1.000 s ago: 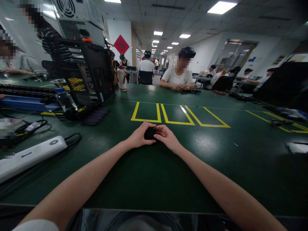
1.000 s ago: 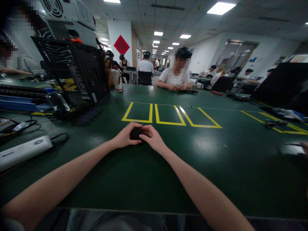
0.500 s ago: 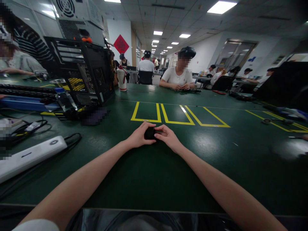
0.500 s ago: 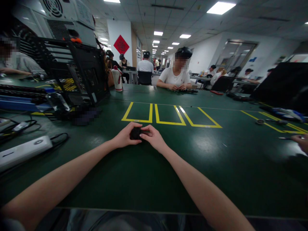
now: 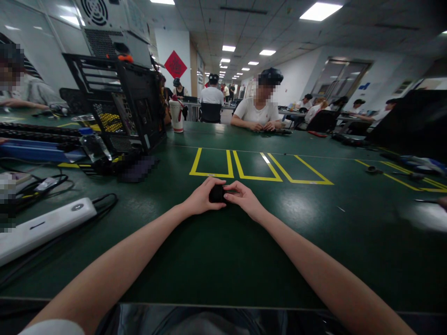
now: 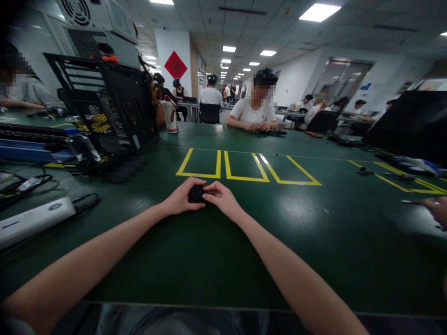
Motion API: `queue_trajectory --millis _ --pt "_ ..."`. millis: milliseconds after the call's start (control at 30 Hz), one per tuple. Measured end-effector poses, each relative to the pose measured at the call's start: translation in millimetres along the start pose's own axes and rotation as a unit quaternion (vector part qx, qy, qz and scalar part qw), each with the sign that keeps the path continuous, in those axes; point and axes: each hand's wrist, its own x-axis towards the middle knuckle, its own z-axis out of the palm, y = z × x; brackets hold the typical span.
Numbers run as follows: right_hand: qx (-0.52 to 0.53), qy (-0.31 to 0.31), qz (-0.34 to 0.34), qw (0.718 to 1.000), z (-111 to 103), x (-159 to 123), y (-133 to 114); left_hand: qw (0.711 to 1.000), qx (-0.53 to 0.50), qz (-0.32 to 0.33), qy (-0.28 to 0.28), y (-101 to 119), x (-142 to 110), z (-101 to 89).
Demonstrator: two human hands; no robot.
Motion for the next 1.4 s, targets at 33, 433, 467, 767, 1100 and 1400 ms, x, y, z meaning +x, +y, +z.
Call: queue_trajectory --millis 33,433,467,767,1100,1400 --pt "-0.003 0.003 -0.004 1.000 0.2 0.8 1.4 1.000 0.000 0.002 0.002 -0.2 0.1 0.2" --pt "0.006 -0.012 0.022 1.000 -1.7 0.4 1.8 1.000 -0.005 0.003 0.003 0.4 -0.5 0.1" --pt "0.006 -0.008 0.018 1.000 -1.0 0.2 1.5 1.000 -0.005 0.003 0.002 0.3 -0.4 0.1" --pt "-0.024 0.012 0.021 0.999 -0.4 2.1 2.6 1.000 -0.004 0.005 -0.001 1.4 -0.4 -0.6" --pt "-0.004 0.024 0.001 1.000 1.5 3.1 5.1 1.000 -0.001 0.006 0.005 -3.0 -0.5 1.6" --pt "-0.003 0.000 0.021 1.000 -1.3 1.3 2.1 1.000 -0.011 0.002 0.003 0.5 0.2 0.4"
